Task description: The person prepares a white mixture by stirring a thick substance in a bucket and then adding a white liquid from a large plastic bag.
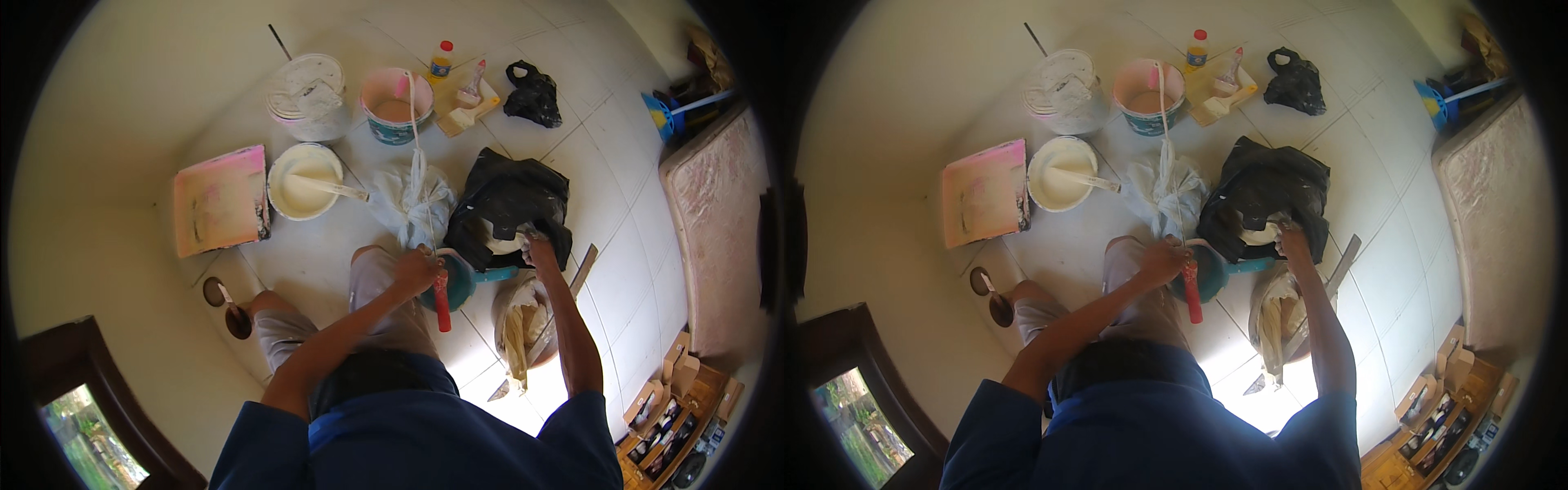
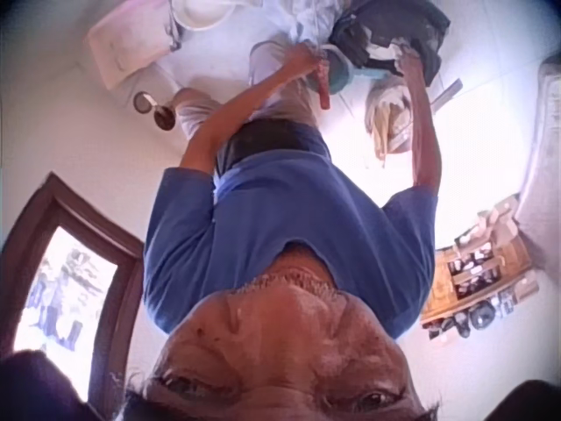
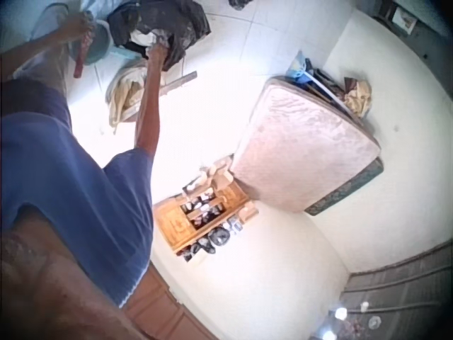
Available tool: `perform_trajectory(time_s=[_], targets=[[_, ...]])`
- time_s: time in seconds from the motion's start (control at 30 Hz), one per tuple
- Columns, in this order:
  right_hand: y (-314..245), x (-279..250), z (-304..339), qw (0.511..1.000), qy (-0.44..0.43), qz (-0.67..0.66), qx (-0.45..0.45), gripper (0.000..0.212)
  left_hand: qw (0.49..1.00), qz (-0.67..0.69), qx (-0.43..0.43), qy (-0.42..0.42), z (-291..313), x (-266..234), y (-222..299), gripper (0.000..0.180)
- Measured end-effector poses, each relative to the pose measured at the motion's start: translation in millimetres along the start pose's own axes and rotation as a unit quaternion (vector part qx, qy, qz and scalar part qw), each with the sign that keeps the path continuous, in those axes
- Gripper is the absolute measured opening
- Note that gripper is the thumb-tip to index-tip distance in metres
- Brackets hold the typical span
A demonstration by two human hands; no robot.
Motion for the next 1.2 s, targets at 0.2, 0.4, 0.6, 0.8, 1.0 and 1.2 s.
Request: perform_trajectory(time_s=[0.2, 0.4, 0.6, 0.8, 1.0, 1.2], targets=[[14.8, -66.5, -3.9, 0.998, 0.029, -0.029, -0.053, 0.016, 0.97, 0.036, -0.207, -0.121, -29.4, -45.9, 49.5, 0.027], [8.9, -38.0, -2.0, 0.997, 0.018, 0.015, -0.07, 0.016, 0.98, 0.112, -0.15, -0.07, -30.2, -53.9, 29.5, 0.033], [2.5, -31.4, 5.3, 0.997, 0.046, 0.029, -0.048, 0.015, 0.902, 0.395, -0.138, -0.107, -27.4, -73.6, 62.8, 0.017], [14.2, -31.5, -3.6, 0.999, 0.03, -0.003, -0.034, 0.012, 0.763, 0.622, -0.108, -0.139, -13.6, -72.9, 106.1, 0.009], [15.8, -28.5, -3.2, 1.0, 0.015, -0.012, -0.024, 0.013, 0.802, 0.573, -0.081, -0.148, 3.7, -118.0, 144.1, 0.014], [23.1, -28.5, -19.4, 0.999, -0.018, -0.024, -0.034, 0.018, 0.898, 0.439, -0.013, -0.003, 23.7, -192.2, 147.9, 0.011]])
Point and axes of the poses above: each hand's wrist, its own z-axis away from the middle knuckle, its own x-axis out of the palm, y = z × x, the point moved 8 cm from there along -z, towards the middle knuckle, and after that the axes turned 10 degrees about -z, right-handed, at the moved point
